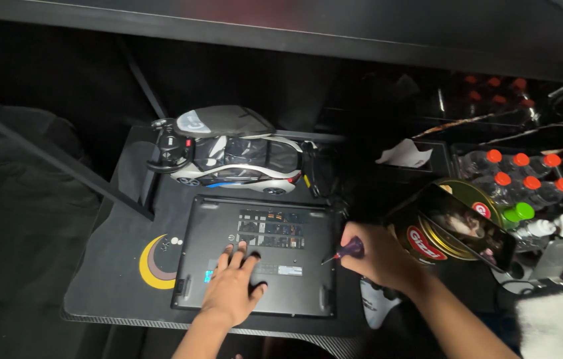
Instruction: Using a screwdriver to remove screws from the bottom of a laptop to open its casing.
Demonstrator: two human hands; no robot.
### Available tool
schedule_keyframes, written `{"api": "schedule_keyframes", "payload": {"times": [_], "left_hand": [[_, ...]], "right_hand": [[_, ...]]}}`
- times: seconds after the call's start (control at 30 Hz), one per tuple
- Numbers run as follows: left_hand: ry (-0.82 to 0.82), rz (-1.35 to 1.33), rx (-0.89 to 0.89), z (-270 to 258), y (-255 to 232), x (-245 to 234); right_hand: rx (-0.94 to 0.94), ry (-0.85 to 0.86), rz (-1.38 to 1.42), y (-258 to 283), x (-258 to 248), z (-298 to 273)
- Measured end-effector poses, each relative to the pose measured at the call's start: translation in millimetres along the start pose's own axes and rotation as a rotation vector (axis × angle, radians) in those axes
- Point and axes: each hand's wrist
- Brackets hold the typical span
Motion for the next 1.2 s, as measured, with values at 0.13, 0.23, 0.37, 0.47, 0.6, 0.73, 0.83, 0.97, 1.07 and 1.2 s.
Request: {"api": "schedule_keyframes", "payload": {"times": [0.13, 0.23, 0.37, 0.47, 0.6, 0.73, 0.83, 0.97, 1.07, 1.2], "left_hand": [[-0.033, 0.089, 0.024, 6, -15, 8], [0.061, 0.141, -0.047, 6, -36, -10], [0.078, 0.196, -0.064, 7, -40, -8], [0.071, 0.182, -0.060, 7, -37, -7], [0.067, 0.180, -0.065, 10, -36, -8], [0.086, 0.161, -0.083, 13, -38, -17], [0.081, 0.146, -0.095, 16, -37, -20], [0.106, 0.176, -0.106, 19, -37, -21], [0.107, 0.185, -0.107, 20, -38, -22], [0.121, 0.170, -0.113, 21, -39, -28]], "right_hand": [[-0.049, -0.050, -0.051, -9, -6, -12], [-0.021, -0.028, -0.042, -11, -9, -17], [-0.016, -0.035, -0.048, -13, -10, -25], [-0.038, -0.100, -0.054, -13, -11, -23], [-0.063, -0.250, -0.067, -15, -14, -12], [-0.081, -0.385, -0.115, -23, -14, 3], [0.008, -0.437, -0.199, -21, -16, 12], [0.044, -0.410, -0.211, -9, -22, 21], [0.104, -0.372, -0.165, -6, -25, 26], [0.053, -0.380, -0.089, -7, -23, 31]]}}
Point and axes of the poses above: each hand's wrist, its own z-axis towards the middle knuckle, its own x-axis out of the palm, y = z × x, and after that the axes turned 6 degrees about -y, right-handed
